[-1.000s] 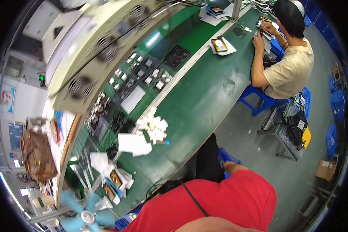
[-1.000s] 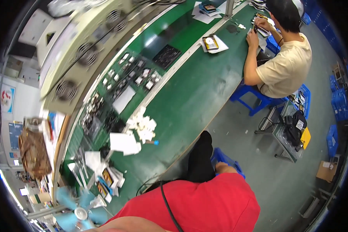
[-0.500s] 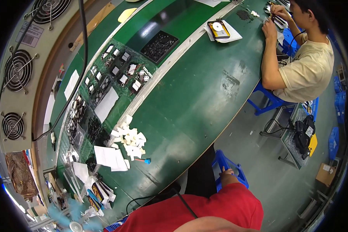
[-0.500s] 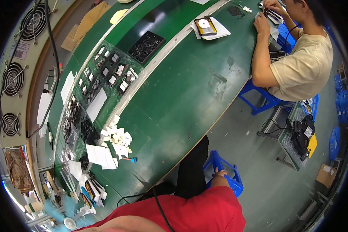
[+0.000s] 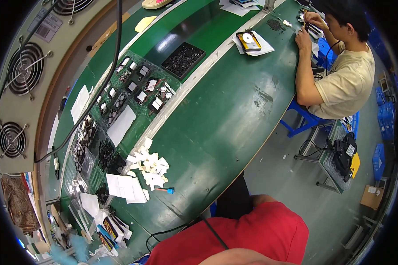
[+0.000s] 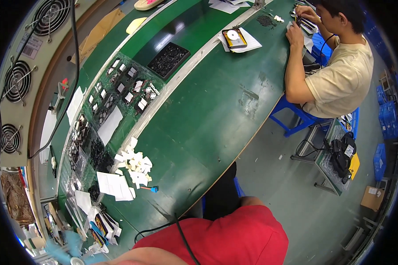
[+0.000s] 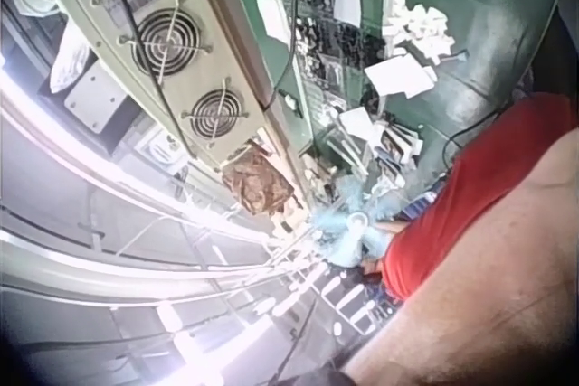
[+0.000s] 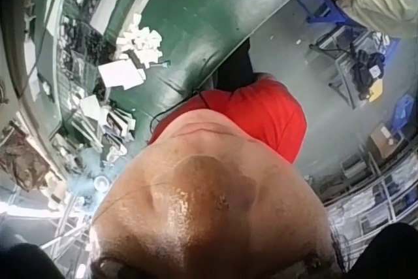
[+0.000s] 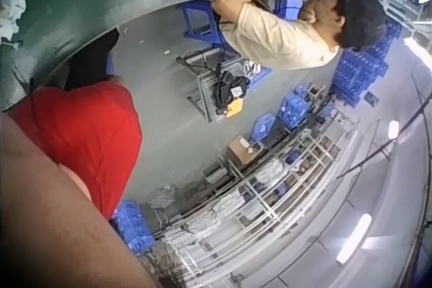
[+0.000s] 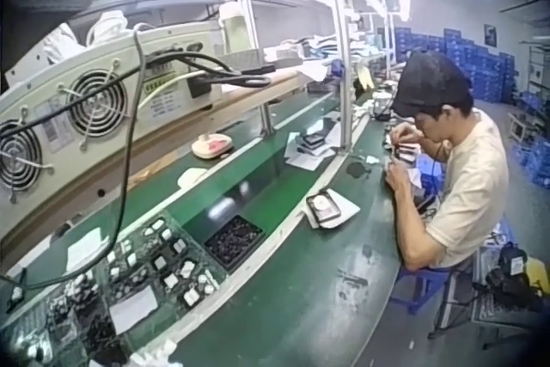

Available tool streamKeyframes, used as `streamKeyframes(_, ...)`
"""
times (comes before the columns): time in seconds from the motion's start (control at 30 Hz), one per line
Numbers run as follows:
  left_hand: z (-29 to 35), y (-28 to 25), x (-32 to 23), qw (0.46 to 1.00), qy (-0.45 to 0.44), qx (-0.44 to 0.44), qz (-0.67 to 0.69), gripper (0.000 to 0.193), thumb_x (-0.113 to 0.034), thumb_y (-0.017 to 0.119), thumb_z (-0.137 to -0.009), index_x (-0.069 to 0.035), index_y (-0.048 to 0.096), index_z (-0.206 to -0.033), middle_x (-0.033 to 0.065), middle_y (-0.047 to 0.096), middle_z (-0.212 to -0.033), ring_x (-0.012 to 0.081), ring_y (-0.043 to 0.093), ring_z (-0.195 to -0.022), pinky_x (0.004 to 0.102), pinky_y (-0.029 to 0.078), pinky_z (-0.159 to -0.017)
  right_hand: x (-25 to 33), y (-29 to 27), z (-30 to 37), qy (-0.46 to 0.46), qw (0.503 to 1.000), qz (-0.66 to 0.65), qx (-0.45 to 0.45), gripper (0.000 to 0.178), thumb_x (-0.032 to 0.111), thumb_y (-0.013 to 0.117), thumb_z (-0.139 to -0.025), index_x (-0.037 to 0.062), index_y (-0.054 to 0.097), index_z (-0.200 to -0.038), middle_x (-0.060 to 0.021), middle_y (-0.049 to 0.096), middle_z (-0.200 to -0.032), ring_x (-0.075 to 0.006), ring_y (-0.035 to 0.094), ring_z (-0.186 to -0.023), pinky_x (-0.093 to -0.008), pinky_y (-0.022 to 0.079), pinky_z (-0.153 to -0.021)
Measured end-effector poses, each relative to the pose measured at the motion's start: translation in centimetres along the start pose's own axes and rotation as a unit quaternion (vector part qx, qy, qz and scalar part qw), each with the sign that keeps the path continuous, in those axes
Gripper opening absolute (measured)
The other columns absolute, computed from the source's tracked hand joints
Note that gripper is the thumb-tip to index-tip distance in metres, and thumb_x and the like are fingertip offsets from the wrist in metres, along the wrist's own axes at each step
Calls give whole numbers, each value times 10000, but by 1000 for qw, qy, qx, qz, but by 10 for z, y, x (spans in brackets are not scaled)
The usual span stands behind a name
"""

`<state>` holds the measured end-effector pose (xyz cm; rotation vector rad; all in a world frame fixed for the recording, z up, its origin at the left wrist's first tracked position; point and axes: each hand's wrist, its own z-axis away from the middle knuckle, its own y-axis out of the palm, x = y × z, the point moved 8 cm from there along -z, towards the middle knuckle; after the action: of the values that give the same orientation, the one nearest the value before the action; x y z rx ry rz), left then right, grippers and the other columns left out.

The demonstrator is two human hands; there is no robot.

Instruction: Assembling electronic components by placing batteries and internal parts into device chassis on a production line.

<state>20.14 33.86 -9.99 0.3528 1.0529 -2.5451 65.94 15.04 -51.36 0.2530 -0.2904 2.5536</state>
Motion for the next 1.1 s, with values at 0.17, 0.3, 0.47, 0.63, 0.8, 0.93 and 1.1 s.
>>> streamKeyframes(0.17,15,2,18,999,-5,-26,-19,251,-324,687,-873,-74,676,-852,154,679,-798,328,654,-732,417,522,-641,4,-16,-54,-61,994,-84,-15,542,455,611,-931,142,584,-1372,-171,604,-1331,-382,615,-1130,-534,505,-884)
streamKeyframes(0.3,34,23,41,999,-8,-42,-16,257,-335,685,-874,-79,679,-856,167,686,-805,347,663,-735,424,526,-643,-15,-28,-83,-98,985,-137,-27,512,441,611,-931,129,623,-1337,-174,649,-1280,-372,646,-1088,-519,518,-867)
streamKeyframes(0.47,80,55,71,997,-26,-69,-38,264,-348,683,-875,-85,682,-860,183,694,-815,370,673,-738,432,531,-646,37,-144,-1,-64,922,-176,-339,345,298,645,-893,-10,689,-1043,-247,708,-974,-416,691,-871,-483,537,-783)
streamKeyframes(0.63,126,61,14,940,212,-229,-140,124,-251,679,-819,-143,619,-810,113,610,-775,334,640,-695,465,495,-574,170,-247,167,-229,785,-101,-566,208,202,576,-987,18,672,-998,-235,678,-969,-422,653,-910,-461,531,-821)
streamKeyframes(0.8,194,41,-24,880,231,-403,-99,164,-112,782,-756,-102,662,-868,99,550,-710,313,591,-629,414,471,-546,303,-174,301,-585,697,82,-408,116,111,697,-859,51,699,-959,-130,655,-973,-342,644,-931,-418,520,-828)
streamKeyframes(0.93,236,44,-37,806,282,-514,-80,202,-73,792,-698,-77,651,-843,76,511,-662,280,552,-581,389,428,-509,337,-33,200,-327,902,-230,163,757,621,600,-931,2,547,-1363,-127,632,-1248,-265,611,-1161,-405,476,-1000)
streamKeyframes(1.1,238,59,-48,785,339,-517,-32,229,-74,806,-679,-56,655,-850,76,506,-654,272,540,-568,376,413,-494,383,40,221,-221,824,-364,375,785,720,421,-954,47,596,-1319,-139,653,-1292,-269,596,-1225,-476,432,-1085)
